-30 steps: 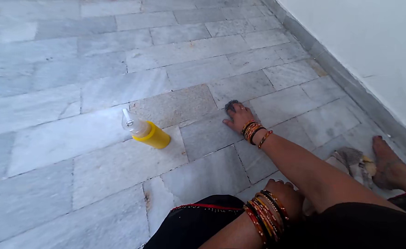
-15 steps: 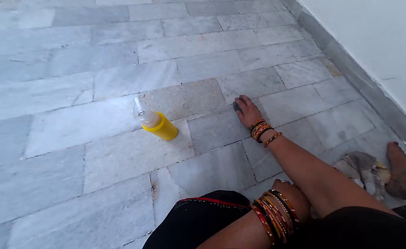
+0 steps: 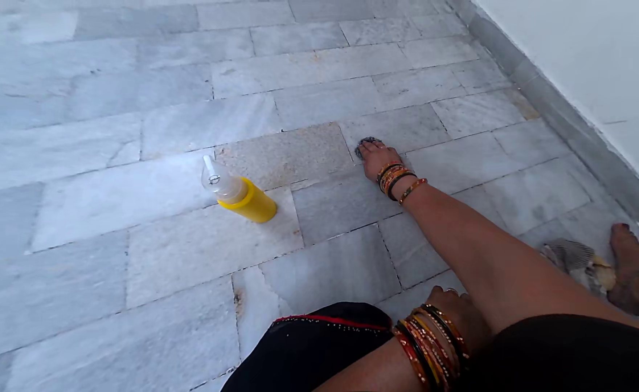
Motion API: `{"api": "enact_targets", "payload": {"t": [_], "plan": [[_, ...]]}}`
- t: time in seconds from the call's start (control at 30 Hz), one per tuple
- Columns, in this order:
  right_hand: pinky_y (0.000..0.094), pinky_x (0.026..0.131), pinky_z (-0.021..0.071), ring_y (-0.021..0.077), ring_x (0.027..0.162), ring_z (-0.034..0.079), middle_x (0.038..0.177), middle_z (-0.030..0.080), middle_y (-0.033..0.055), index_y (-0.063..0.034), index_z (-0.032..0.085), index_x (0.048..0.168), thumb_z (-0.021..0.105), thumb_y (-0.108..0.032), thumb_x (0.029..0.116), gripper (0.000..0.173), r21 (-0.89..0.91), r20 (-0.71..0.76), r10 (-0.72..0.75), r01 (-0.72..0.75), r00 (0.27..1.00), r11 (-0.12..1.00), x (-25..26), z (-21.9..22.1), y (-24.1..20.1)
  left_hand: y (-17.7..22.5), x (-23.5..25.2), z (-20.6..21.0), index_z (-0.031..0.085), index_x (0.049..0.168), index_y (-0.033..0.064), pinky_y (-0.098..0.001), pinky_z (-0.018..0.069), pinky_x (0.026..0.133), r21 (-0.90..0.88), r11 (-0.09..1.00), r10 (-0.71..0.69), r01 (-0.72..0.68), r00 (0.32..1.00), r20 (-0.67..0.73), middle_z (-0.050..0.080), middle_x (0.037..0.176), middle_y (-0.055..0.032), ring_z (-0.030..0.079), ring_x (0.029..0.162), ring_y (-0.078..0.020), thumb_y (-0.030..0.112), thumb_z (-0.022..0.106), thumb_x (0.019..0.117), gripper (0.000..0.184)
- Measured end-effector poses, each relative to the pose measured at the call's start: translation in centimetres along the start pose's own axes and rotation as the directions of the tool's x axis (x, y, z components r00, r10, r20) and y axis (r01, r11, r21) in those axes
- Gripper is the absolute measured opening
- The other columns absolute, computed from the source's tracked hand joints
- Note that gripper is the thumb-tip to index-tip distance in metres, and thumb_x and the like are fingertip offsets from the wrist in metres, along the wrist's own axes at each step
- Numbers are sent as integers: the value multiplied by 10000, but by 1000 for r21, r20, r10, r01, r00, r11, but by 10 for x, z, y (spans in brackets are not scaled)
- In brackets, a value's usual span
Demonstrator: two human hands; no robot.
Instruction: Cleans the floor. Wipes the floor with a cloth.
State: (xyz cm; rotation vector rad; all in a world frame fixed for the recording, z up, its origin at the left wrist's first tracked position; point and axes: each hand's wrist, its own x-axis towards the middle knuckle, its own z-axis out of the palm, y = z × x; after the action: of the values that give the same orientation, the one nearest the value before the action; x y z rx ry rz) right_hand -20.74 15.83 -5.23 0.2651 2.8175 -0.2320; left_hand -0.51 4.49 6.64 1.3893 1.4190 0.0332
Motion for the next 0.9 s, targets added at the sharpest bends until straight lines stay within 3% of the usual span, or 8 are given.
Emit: {"api": "enact_targets", "payload": {"t": [0.13, 0.2, 0.27, 0.4, 0.57, 0.73, 0.8, 0.9], "plan": [[667, 1073, 401, 404, 1485, 374, 1626, 417, 102, -72, 507, 1512, 601, -66, 957, 563, -19, 47, -80, 81, 996, 997, -5, -8, -18, 0, -2, -2, 552, 1400, -67, -622, 408, 1092, -5, 1000, 8, -8, 1000, -19, 546, 1453, -284, 508, 1376, -448, 74, 458, 1086, 357], [641, 1085, 406, 364, 1502, 363, 1645, 395, 50, -112, 492, 1529, 561, -66, 985, 550, -43, 46, -134, 136, 990, 990, -11, -2, -18, -1, -1, 0, 557, 1389, -61, -610, 411, 1091, -11, 1000, 13, -14, 999, -40, 557, 1440, -276, 512, 1375, -436, 79, 445, 1089, 350], [652, 1060, 410, 354, 1508, 356, 1648, 393, 23, -140, 466, 1554, 544, -64, 977, 587, -24, 22, -69, 70, 997, 997, -9, 1, -10, -2, 0, 3, 559, 1385, -78, -614, 406, 1098, -26, 1000, 3, -4, 999, -38, 553, 1449, -277, 510, 1379, -436, 71, 452, 1084, 352], [705, 1022, 409, 414, 1490, 354, 1641, 391, 73, -108, 469, 1546, 642, -78, 923, 647, 40, 51, 84, -86, 995, 995, 3, -11, -7, -1, -4, 3, 524, 1417, -102, -611, 364, 1143, -80, 996, -34, 33, 999, -17, 511, 1504, -286, 472, 1420, -445, 103, 428, 1105, 386], [691, 1031, 406, 371, 1529, 312, 1664, 366, 7, -164, 451, 1565, 602, -20, 932, 666, -52, 93, -123, 129, 988, 990, -11, -7, -7, -2, 3, 3, 569, 1389, -37, -628, 429, 1069, -10, 1000, 29, -30, 997, -70, 569, 1437, -264, 524, 1364, -442, 72, 463, 1079, 345], [718, 1032, 389, 417, 1509, 322, 1673, 344, 43, -146, 417, 1582, 629, -84, 931, 687, -9, 86, 81, -80, 993, 997, 1, -15, 0, 1, 0, 3, 555, 1395, -81, -636, 392, 1109, -3, 1000, 4, -4, 1000, -2, 516, 1500, -277, 485, 1406, -449, 84, 430, 1101, 361], [719, 1037, 386, 426, 1505, 324, 1667, 354, 59, -115, 449, 1561, 657, -86, 912, 682, -6, 102, 12, -12, 995, 1000, -3, -15, -7, 1, 1, 3, 569, 1390, -62, -641, 412, 1086, -1, 1000, 17, -17, 1000, -22, 543, 1471, -274, 510, 1381, -449, 106, 456, 1094, 358], [690, 1071, 366, 348, 1536, 306, 1667, 362, -8, -177, 460, 1562, 572, -62, 966, 616, -6, 98, -151, 153, 984, 988, -7, -11, -7, -1, 4, 2, 569, 1389, -35, -631, 428, 1063, 1, 1000, 25, -25, 998, -56, 575, 1420, -268, 526, 1358, -440, 129, 513, 1069, 364]]}}
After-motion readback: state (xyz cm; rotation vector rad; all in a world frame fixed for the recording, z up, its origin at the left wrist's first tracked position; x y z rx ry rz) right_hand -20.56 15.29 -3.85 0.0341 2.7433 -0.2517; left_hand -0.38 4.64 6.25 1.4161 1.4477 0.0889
